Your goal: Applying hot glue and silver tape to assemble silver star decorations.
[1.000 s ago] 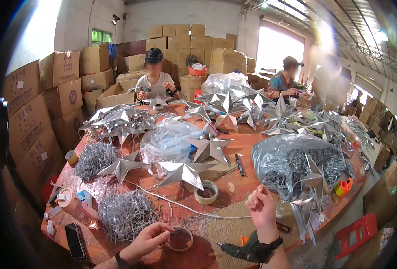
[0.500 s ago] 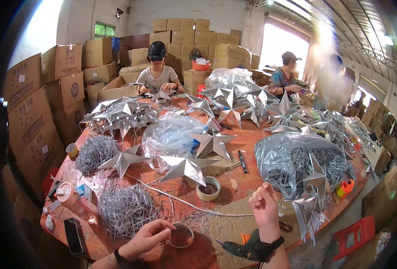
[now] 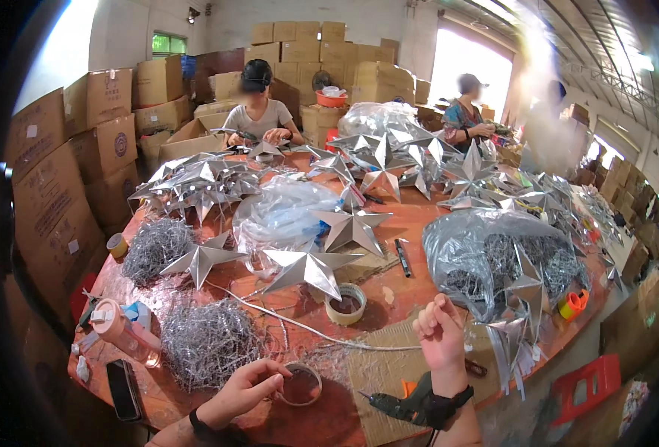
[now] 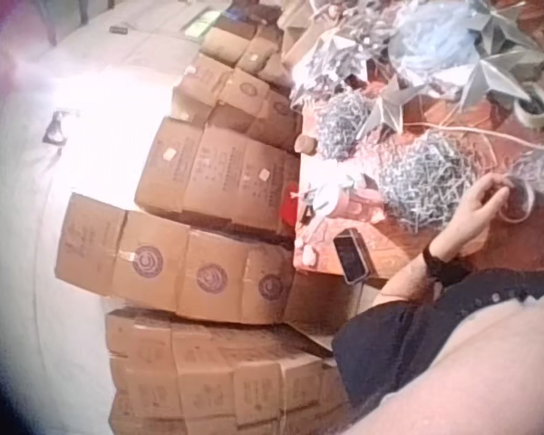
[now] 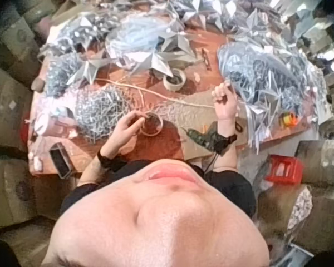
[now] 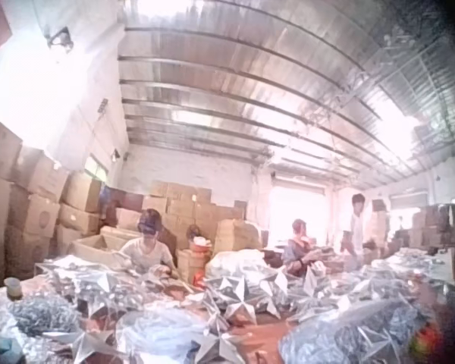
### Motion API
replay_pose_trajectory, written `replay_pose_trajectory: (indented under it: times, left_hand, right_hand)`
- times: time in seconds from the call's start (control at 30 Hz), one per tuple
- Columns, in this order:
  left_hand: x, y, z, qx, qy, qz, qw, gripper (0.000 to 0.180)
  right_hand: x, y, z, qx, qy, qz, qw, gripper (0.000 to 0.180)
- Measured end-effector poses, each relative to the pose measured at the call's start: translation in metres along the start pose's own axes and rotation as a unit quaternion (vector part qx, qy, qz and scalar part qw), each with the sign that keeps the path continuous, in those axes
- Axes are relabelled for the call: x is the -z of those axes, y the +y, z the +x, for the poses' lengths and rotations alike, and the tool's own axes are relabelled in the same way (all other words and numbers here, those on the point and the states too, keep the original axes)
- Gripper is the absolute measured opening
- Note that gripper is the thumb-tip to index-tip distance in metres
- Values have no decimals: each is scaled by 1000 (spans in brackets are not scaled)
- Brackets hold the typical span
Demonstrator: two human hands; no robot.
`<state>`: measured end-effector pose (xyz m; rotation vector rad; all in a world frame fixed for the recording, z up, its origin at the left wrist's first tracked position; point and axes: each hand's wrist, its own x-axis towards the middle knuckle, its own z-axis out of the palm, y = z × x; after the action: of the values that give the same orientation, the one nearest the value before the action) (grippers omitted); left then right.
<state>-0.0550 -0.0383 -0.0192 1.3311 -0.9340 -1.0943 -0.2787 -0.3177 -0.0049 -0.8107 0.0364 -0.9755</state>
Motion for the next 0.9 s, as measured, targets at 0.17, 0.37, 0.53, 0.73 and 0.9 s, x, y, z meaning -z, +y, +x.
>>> replay_pose_trajectory:
  times: [0.17,0.37,0.53,0.73,0.9]
  left_hand:
    - [1,-4,1,0,7,10,1000,20]
    - [-4,4,-1,2,19,8,1000,18]
    - [-4,-1,-7,-6,17,21,1000,18]
    - [-7,-3,-3,-39,9,54,998,16]
    - [-13,0,-5,-71,5,51,996,16]
  right_hand:
    - [2,2,3,-17,-5,3,1000,5]
    - [4,0,3,-10,-5,4,1000,9]
    - [3,6,2,-11,-11,6,1000,4]
    - [-4,-6,-1,34,36,-75,996,7]
    - [-30,-75,3,87,-16,-79,993,38]
